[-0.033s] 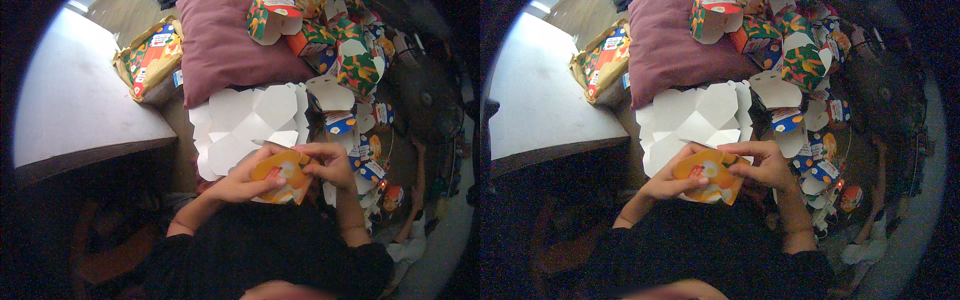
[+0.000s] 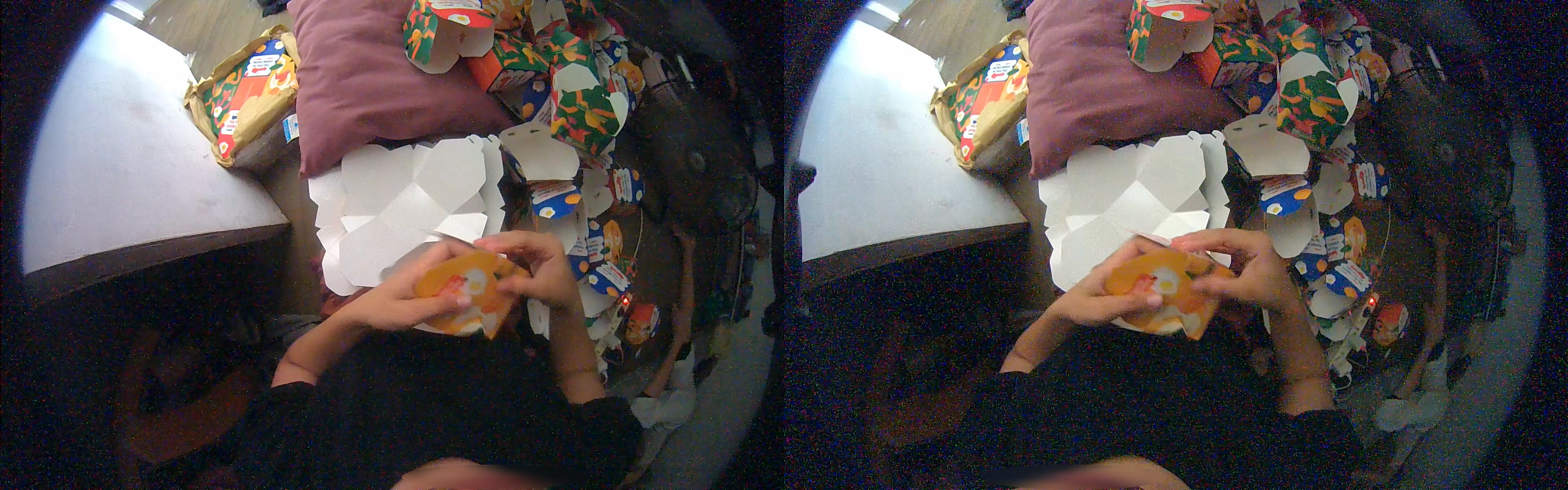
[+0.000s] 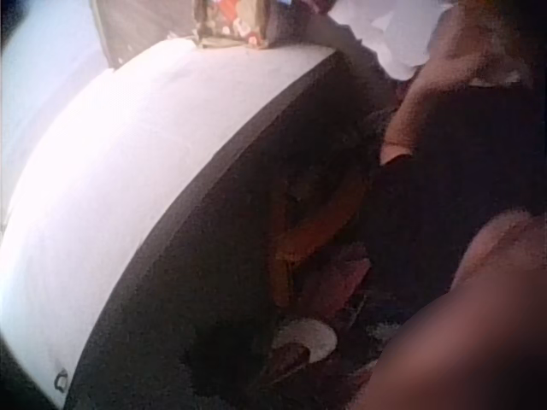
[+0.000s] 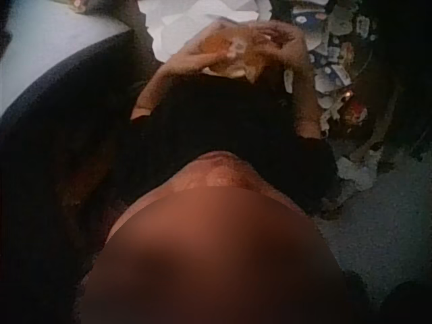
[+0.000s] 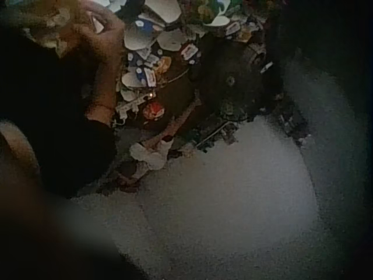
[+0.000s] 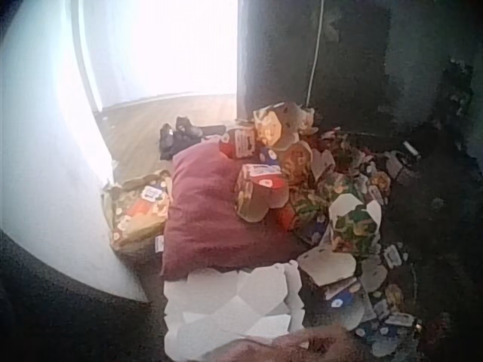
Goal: The person repeatedly folds flat, pre-cut paperboard blanks into small takeaway-style boxes. They pick each blank, fold the side walls and top flaps, and place the finished box into a growing pile. The process is continuous and repetitive throughout the clip.
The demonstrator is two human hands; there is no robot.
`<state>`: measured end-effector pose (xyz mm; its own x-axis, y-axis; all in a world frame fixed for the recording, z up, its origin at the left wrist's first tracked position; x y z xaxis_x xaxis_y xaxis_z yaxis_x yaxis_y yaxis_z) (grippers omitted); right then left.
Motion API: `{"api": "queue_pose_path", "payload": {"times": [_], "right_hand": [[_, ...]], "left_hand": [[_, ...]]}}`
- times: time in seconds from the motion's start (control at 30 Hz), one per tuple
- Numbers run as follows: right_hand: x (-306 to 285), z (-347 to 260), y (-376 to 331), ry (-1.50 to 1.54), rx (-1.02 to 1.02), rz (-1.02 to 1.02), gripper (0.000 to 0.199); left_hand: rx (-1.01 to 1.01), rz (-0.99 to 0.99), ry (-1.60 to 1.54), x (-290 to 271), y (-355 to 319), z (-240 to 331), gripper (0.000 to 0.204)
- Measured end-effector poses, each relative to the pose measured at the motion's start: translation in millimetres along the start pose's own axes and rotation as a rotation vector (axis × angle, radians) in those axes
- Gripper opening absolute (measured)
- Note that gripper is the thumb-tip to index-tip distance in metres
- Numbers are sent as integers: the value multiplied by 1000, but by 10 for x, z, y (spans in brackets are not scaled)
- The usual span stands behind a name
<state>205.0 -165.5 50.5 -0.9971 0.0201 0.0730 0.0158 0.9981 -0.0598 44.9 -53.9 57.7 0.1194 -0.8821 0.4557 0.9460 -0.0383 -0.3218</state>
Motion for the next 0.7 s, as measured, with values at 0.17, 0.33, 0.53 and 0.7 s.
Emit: {"api": "queue_pose_path", "payload": {"times": [0.17,0.33,0.53,0.7], "right_hand": [[-183,-177,-254,85,106,-45,96],[-605,-1030,-966,-948,-90,220,93],[-600,-861,-1061,-982,144,701,59],[-323,400,47,-723,344,494,50]], "left_hand": [[261,-56,316,176,187,139,49],[504,294,559,-136,76,229,42],[-30,1142,1064,-963,-65,-144,46],[-522,1116,1018,-1317,-133,-512,60]]}}
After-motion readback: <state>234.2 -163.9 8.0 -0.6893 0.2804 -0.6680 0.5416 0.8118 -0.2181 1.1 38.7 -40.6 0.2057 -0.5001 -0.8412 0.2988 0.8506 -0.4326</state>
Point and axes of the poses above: each hand's wrist, its own y-axis towards the middle knuckle, its own x-axis out of the palm, z = x × y, the point moved 3 cm from there along y, towards the middle knuckle, and after that the axes turned 9 degrees about -x, right-handed, at the moved point
